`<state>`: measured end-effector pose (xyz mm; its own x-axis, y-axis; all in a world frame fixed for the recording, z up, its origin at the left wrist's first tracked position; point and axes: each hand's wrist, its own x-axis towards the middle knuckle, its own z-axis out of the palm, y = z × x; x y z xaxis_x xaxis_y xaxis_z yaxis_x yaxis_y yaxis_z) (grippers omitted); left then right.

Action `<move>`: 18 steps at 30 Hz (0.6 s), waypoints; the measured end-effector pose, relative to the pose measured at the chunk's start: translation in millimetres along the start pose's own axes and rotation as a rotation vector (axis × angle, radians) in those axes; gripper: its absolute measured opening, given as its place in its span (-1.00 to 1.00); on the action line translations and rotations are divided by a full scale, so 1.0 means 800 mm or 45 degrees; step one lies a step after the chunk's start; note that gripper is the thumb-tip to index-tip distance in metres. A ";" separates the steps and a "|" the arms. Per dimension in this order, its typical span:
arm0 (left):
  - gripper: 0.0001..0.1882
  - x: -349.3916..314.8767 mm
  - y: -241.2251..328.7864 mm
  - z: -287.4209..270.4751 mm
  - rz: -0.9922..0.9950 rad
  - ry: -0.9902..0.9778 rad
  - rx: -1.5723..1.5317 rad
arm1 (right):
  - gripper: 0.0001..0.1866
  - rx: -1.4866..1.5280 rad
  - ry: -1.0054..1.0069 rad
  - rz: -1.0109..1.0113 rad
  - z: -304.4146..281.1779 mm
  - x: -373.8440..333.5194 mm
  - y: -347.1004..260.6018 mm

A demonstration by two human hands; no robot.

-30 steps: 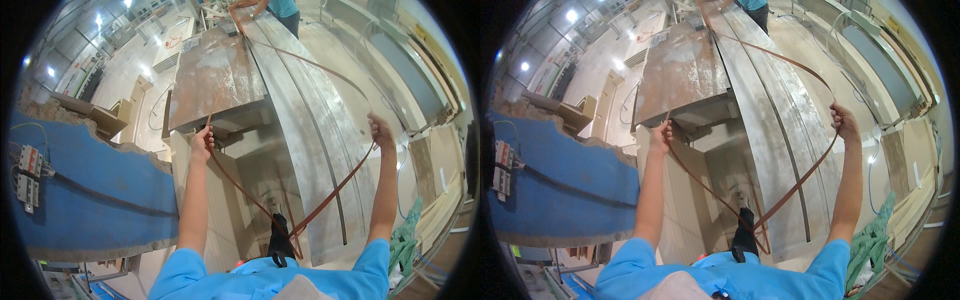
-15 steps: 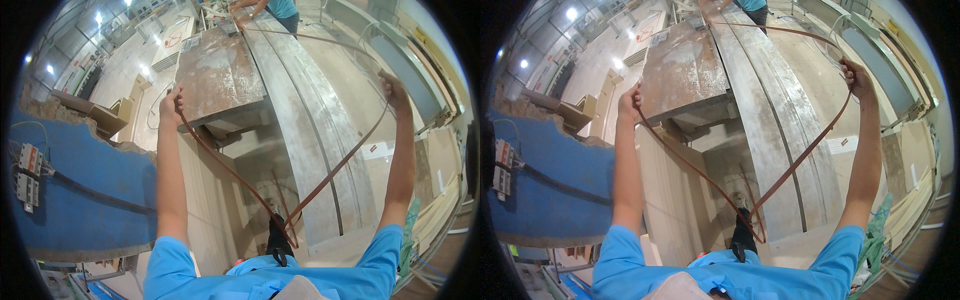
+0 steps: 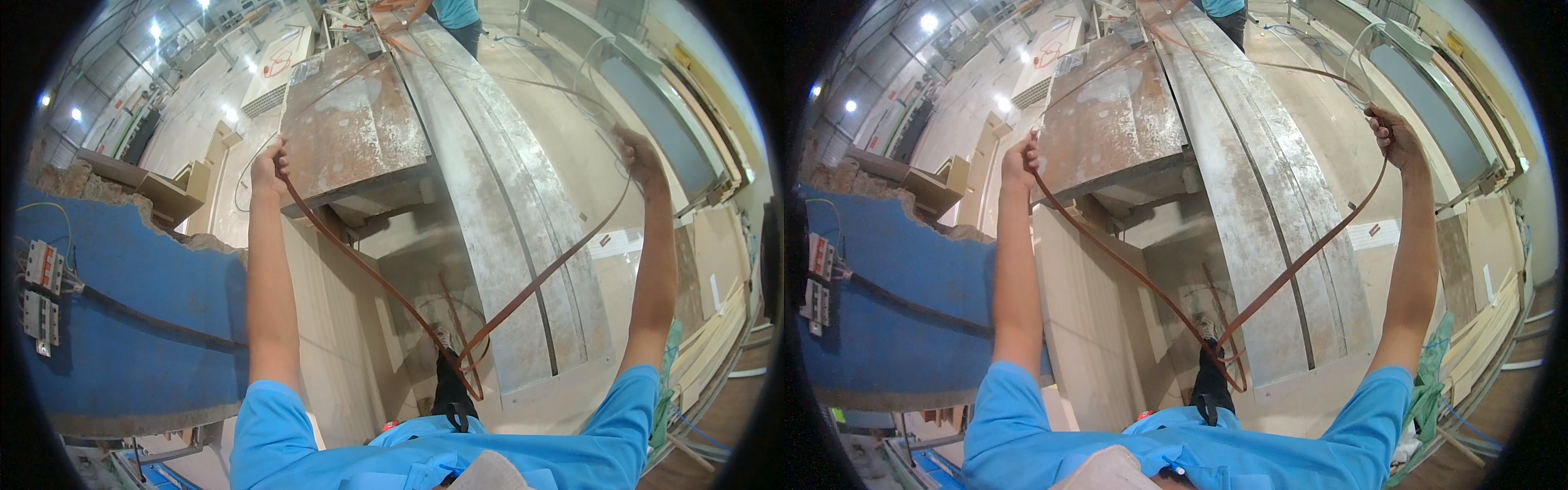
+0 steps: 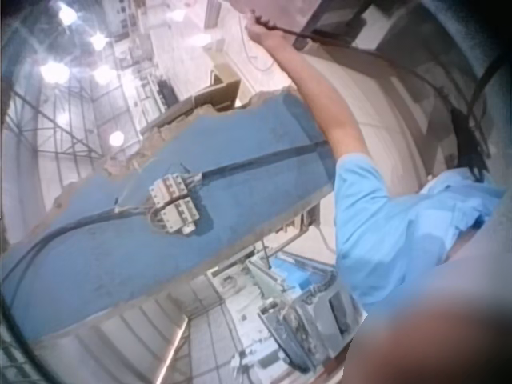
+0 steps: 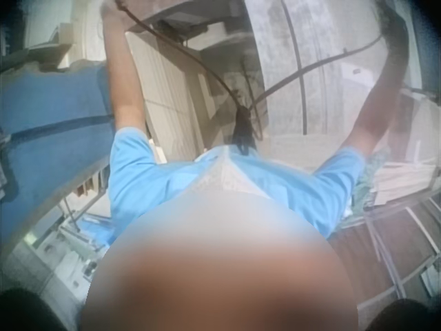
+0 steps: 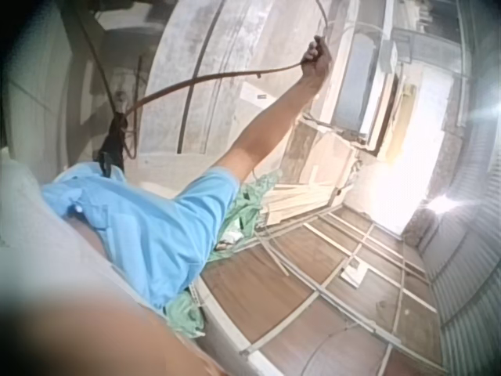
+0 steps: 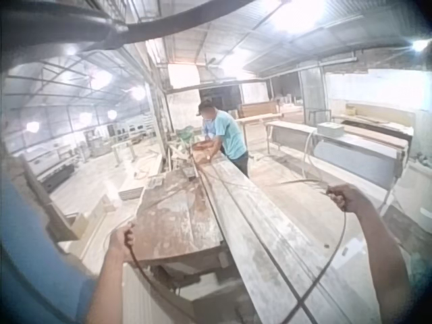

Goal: The person pulls a long copper strip from a metal fixture, straightens it, and coils it into a compact spiral. The coiled strip is then placed on a wooden board.

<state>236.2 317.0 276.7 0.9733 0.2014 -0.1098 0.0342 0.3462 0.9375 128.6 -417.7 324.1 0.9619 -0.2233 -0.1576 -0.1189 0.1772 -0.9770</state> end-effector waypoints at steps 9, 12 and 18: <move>-0.73 0.009 0.050 0.001 0.126 -0.041 -0.111 | -0.76 -0.045 0.022 -0.137 0.008 -0.001 -0.022; -0.73 0.016 0.068 0.009 0.149 -0.040 -0.112 | -0.75 0.000 -0.032 -0.147 0.015 0.000 -0.033; -0.72 0.037 0.111 0.015 0.197 -0.099 -0.046 | -0.72 0.016 -0.071 -0.171 0.031 0.003 -0.058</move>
<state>270.8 342.5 360.8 0.9810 0.1840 0.0621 -0.1244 0.3498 0.9285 142.8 -402.8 372.6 0.9811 -0.1926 -0.0169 0.0147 0.1614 -0.9868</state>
